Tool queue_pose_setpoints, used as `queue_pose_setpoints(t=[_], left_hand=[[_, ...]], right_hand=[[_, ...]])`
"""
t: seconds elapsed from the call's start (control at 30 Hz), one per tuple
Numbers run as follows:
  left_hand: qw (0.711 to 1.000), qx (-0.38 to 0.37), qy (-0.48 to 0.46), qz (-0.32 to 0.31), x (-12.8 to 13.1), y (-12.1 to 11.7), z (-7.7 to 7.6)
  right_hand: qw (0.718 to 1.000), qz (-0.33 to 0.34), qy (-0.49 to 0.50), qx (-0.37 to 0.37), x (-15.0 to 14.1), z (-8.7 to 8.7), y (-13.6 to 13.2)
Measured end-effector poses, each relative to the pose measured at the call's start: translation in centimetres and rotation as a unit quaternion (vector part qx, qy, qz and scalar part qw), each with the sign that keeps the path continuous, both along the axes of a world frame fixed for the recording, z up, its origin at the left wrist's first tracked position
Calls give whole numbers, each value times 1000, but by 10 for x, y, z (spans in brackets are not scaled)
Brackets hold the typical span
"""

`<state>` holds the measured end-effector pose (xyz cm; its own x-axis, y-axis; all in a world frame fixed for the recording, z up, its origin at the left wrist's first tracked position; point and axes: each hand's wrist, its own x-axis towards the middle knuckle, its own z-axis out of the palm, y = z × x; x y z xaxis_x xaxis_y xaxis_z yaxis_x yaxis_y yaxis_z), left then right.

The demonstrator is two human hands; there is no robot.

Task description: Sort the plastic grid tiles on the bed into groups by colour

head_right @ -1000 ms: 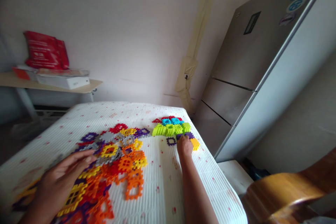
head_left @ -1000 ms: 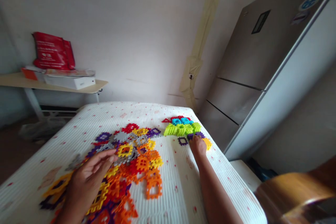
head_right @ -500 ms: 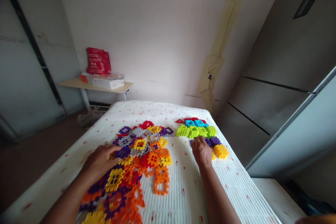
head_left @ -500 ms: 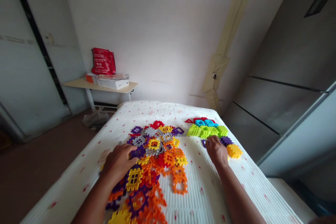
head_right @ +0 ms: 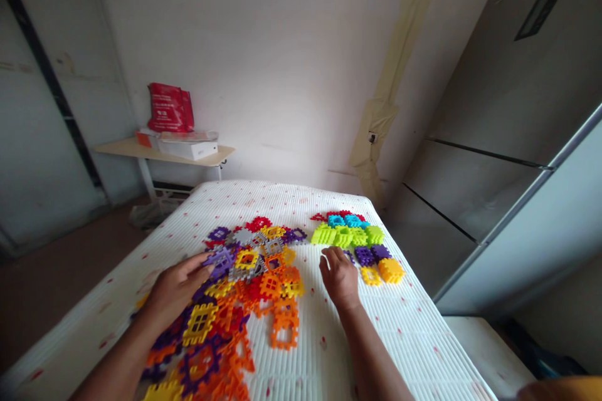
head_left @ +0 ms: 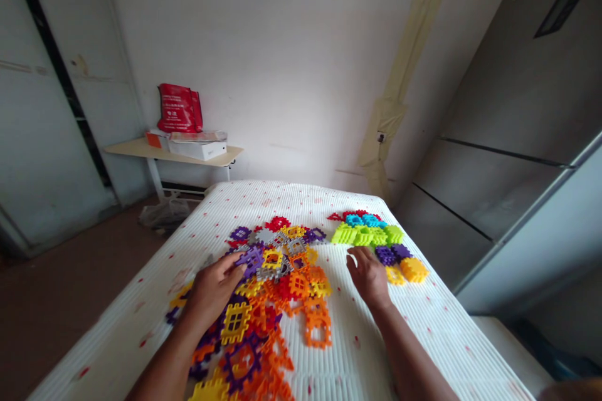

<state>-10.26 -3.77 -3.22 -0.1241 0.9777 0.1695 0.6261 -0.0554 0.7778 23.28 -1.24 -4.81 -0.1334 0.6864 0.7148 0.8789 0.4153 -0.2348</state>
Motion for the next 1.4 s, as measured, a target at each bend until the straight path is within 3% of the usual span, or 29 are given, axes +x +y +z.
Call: queue_pose_setpoints(t=[0.07,0.13,0.23,0.33,0.53,0.7,0.8,0.9,1.0,1.07,1.2,1.4], left_hand=[[988,-8,-151,-21,9,-4,2],[973,-34,-225,-44,18,-7,4],[962,-63,-257,-69,30,-12,5],[960,-60,-258,-87,37,-15,3],[952,-86,-275,-105,45,-17,-3],[946,-99,-288,-117,47,-16,0],[948,-102,-284,-102,47,-15,2],[953,-106,-269,-88,46,-14,1],[958,-115,-247,-96,47,-12,1],[958,-119,-239,-101,48,-12,0],[958,-120,-247,-88,49,-11,-1],[960,-108,-245,-77,47,-14,3]], right_hand=[[996,59,54,-26,-24,4,-11],[988,117,90,-49,-51,8,-24],[976,185,98,-64,-88,14,-42],[977,189,75,-69,-110,15,-50],[983,172,27,-65,-119,6,-51],[982,171,54,-58,-105,14,-42],[992,84,83,-33,-68,21,-24],[991,-89,90,-42,-11,23,-4],[955,-256,76,-131,40,22,8],[927,-320,60,-185,61,20,11],[896,-370,19,-245,71,17,13],[883,-381,-7,-272,68,13,17]])
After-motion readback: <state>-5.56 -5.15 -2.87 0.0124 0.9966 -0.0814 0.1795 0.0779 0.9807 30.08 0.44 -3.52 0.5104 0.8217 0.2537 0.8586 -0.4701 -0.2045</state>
